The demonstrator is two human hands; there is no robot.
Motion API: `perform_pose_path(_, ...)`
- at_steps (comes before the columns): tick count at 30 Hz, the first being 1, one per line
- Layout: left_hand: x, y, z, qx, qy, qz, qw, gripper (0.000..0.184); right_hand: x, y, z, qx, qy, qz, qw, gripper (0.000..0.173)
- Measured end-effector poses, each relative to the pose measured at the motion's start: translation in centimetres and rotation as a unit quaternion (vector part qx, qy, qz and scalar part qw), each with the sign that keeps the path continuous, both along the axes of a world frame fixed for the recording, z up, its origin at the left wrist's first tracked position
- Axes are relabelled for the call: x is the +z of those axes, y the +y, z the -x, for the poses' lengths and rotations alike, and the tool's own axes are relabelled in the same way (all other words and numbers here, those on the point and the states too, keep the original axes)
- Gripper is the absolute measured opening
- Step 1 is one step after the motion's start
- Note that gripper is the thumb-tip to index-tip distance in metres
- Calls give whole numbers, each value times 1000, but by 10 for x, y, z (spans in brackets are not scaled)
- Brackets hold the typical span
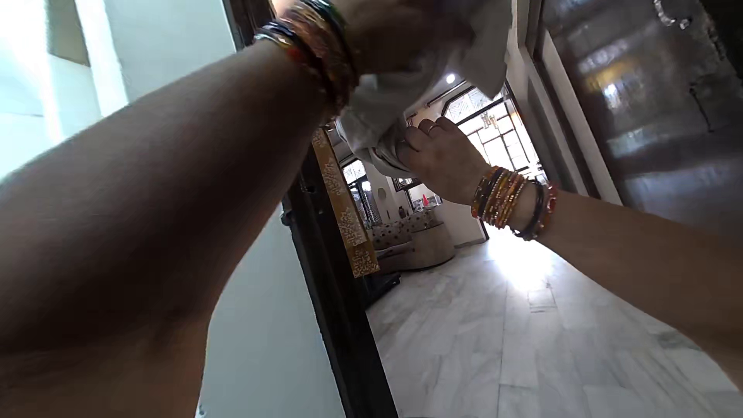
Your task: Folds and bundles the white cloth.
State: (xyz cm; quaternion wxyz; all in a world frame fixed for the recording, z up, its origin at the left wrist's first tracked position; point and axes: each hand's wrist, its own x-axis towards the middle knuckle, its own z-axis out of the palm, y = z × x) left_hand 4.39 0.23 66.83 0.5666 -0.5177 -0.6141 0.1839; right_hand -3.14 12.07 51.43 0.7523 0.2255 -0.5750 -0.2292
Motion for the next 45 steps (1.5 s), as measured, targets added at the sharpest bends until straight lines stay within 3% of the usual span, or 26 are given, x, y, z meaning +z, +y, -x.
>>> perform_pose_path(1,3,9,5,69,55,85,993,32,-1,4,3,5,7,5,1000,18)
perform_pose_path(2,5,18,12,136,94,134,977,47,-4,9,6,10,9,12,1000,21)
perform_pose_path(4,-1,29,26,205,63,150,965,47,-10,21,13,33,0,42,999,26)
perform_pose_path(8,-1,20,48,184,-104,125,969,32,-18,31,25,103,-4,143,984,42)
perform_pose_path(15,4,10,54,168,-175,56,969,22,-7,39,40,279,-48,382,880,91)
perform_pose_path(19,-5,-9,47,157,-318,-20,935,17,3,44,54,417,-109,277,859,111)
perform_pose_path(22,-7,-26,63,107,-401,-50,908,18,8,30,49,420,-246,220,845,103)
perform_pose_path(23,-7,-36,71,81,-359,-55,928,20,8,27,49,407,-269,222,844,100)
perform_pose_path(25,-13,-55,85,30,-227,-82,970,44,4,21,47,374,-278,239,852,95)
perform_pose_path(27,-33,-70,94,-51,-107,-165,979,55,-2,11,43,332,-276,269,861,90)
perform_pose_path(29,-73,-78,101,-186,25,-247,951,42,-6,0,43,291,-292,304,859,90)
perform_pose_path(31,-123,-80,104,-279,77,-264,920,28,-8,-8,48,275,-297,326,854,87)
perform_pose_path(34,-190,-74,124,-278,28,-291,915,22,-17,-17,62,291,-293,334,847,65)
perform_pose_path(36,-207,-67,143,-237,-34,-301,923,25,-26,-6,116,263,-227,279,895,58)
perform_pose_path(38,-211,-63,156,-201,-46,-320,925,27,-32,1,144,245,-220,259,908,59)
perform_pose_path(40,-209,-63,162,-199,-20,-325,924,31,-44,-9,115,292,-275,310,862,48)
perform_pose_path(41,-207,-66,162,-203,-13,-310,929,39,-47,-20,79,305,-359,358,807,44)
perform_pose_path(42,-204,-71,163,-211,-10,-282,936,48,-49,-27,55,279,-412,382,779,43)
perform_pose_path(43,-202,-76,164,-216,-9,-246,945,56,-50,-30,43,216,-432,376,791,44)
perform_pose_path(45,-198,-85,167,-200,-5,-185,962,66,-60,-22,47,94,-387,312,862,40)
